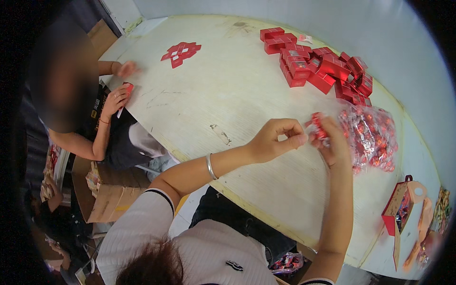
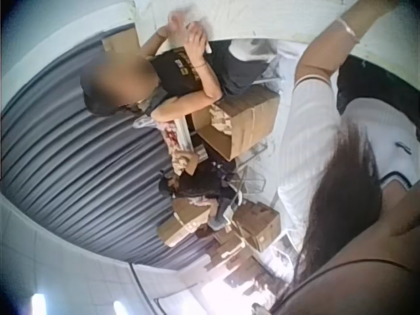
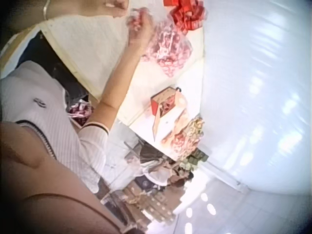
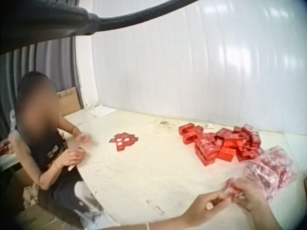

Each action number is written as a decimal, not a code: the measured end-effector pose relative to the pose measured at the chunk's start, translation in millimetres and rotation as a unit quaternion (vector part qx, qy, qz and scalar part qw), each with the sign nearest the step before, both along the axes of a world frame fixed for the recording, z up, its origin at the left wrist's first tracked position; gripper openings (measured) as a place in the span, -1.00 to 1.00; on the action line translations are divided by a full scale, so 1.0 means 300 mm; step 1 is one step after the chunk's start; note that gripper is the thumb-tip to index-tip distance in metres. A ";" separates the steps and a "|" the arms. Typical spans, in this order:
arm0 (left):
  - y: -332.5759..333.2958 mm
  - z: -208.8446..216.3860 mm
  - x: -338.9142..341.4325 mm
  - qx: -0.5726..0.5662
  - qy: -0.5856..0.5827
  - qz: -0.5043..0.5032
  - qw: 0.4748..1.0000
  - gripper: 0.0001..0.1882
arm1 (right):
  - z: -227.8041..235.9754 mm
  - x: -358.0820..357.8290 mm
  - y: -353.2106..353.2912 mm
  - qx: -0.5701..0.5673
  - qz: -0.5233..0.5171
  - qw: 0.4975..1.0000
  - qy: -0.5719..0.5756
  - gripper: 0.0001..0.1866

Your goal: The person folds flat red cardboard pieces into small boxes, places a wrapped candy inside each box, and closes the flaps. The finished boxes are stacked on the table.

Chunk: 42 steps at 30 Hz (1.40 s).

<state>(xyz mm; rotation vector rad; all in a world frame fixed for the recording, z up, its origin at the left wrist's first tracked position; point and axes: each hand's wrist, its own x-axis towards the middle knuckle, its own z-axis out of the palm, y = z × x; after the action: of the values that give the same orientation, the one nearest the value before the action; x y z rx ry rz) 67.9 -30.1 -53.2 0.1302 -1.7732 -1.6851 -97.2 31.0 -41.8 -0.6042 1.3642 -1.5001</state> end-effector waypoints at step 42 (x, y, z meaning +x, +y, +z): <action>-0.090 0.107 -0.074 -0.276 -0.254 0.013 0.927 -0.48 | 0.245 0.071 0.158 -0.200 0.065 0.839 0.502 -0.68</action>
<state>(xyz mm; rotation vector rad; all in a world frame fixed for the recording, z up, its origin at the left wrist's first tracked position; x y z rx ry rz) 45.7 -57.1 -21.1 0.3604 -2.5531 -1.1265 -76.0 78.5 31.5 -1.9104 1.6894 -1.3839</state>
